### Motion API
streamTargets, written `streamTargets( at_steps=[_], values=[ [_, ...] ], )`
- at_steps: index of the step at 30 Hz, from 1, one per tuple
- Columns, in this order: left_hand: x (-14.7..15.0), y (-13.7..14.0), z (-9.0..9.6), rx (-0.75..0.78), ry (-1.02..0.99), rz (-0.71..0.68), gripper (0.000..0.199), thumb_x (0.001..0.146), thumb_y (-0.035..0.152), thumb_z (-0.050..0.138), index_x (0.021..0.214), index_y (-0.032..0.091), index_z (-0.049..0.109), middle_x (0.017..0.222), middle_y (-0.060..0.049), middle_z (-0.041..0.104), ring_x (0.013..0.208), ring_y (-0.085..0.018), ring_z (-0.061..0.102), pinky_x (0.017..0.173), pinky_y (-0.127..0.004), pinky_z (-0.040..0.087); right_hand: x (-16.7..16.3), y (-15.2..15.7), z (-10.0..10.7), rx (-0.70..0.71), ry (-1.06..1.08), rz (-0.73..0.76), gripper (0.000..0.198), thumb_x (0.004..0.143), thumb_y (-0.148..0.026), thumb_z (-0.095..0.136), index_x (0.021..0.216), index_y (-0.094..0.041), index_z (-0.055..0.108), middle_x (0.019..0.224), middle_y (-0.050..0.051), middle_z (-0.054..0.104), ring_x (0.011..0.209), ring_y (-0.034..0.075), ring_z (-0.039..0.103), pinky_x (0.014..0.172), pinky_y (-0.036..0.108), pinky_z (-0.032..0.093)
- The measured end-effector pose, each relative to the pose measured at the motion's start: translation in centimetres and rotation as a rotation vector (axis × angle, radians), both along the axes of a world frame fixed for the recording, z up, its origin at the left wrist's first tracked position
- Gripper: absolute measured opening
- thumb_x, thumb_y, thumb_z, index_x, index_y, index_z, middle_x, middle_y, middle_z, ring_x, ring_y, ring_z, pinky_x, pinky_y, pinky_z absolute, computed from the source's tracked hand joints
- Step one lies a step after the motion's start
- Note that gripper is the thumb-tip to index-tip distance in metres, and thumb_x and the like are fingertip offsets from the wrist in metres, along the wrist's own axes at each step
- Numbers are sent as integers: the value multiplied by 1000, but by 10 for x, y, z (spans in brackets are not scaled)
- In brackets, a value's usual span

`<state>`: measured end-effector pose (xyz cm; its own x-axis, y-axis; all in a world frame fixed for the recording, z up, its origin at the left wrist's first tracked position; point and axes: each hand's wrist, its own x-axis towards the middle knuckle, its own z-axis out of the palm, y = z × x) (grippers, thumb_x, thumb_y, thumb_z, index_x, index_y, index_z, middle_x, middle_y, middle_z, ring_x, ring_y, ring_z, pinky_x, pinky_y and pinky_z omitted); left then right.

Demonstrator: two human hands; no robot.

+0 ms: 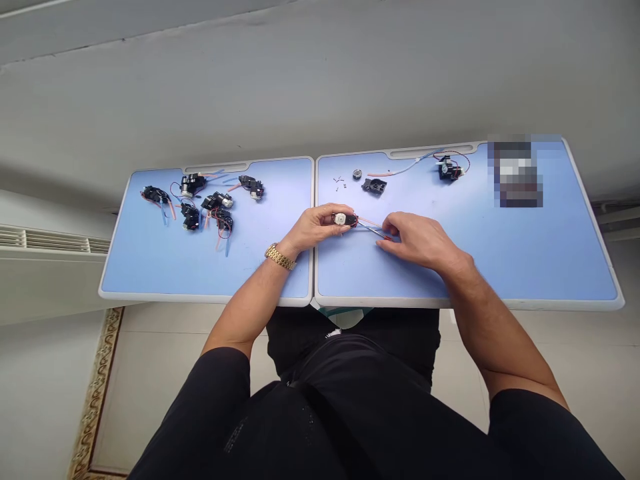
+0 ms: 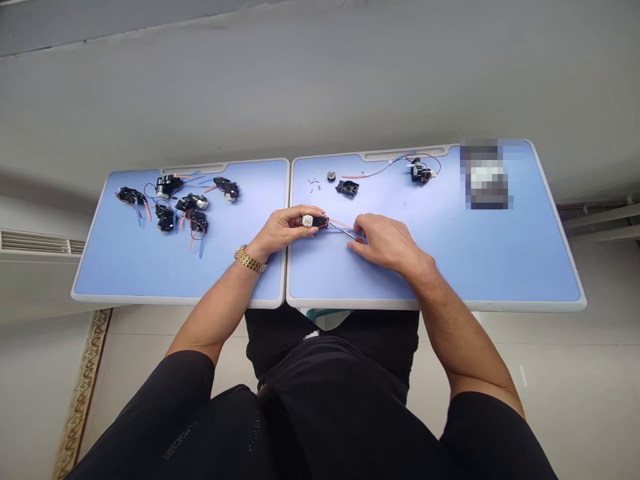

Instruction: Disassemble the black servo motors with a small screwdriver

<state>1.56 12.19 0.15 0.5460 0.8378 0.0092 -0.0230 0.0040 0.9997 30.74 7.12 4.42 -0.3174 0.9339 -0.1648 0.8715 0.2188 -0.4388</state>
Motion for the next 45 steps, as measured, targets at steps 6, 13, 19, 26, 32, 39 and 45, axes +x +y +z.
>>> streamTargets(
  at_steps=[6,13,19,26,32,39,45],
  values=[
    [2,-3,6,-47,73,42,51,86,44,98,128,19,82,114,-9,83,85,-15,76,79,-31,67,0,-9,-5,10,-65,4,9,93,-22,64,86,-26,64,90,4,79,80,24,66,66,37,37],
    [6,-4,8,-33,46,86,48,84,46,100,118,19,79,105,-8,81,83,-15,73,73,-31,65,15,4,6,115,40,-215,8,97,-31,69,91,-28,63,76,3,76,68,26,65,65,39,40],
    [6,-3,-1,-56,63,141,54,83,49,100,125,20,83,95,-6,81,77,-16,72,59,-27,55,-6,23,33,368,560,-283,10,98,-36,75,92,-30,69,77,0,73,66,19,62,67,39,52],
    [5,-3,-4,-41,13,99,56,85,42,97,134,20,83,116,-12,85,97,-22,80,66,-28,56,-32,44,16,380,963,-318,39,93,-66,82,89,-30,67,75,-1,66,60,16,58,54,35,52],
    [5,-3,1,72,20,116,42,86,36,97,125,24,87,133,-11,81,106,-19,77,89,-33,62,-25,40,-1,353,984,-352,47,92,-75,79,88,-30,65,72,-2,60,57,16,56,52,35,51],
    [5,-3,-1,7,-1,113,45,87,40,97,127,22,85,125,-11,82,104,-22,80,79,-31,60,-20,28,13,358,971,-287,40,86,-66,88,88,-30,71,78,0,69,63,17,60,58,37,53],
    [4,-2,-3,-9,6,119,51,86,45,98,128,21,84,117,-10,83,90,-18,76,66,-28,54,-24,21,17,363,953,-261,42,91,-69,85,87,-30,73,74,0,70,63,17,61,59,37,53]
  ],
)
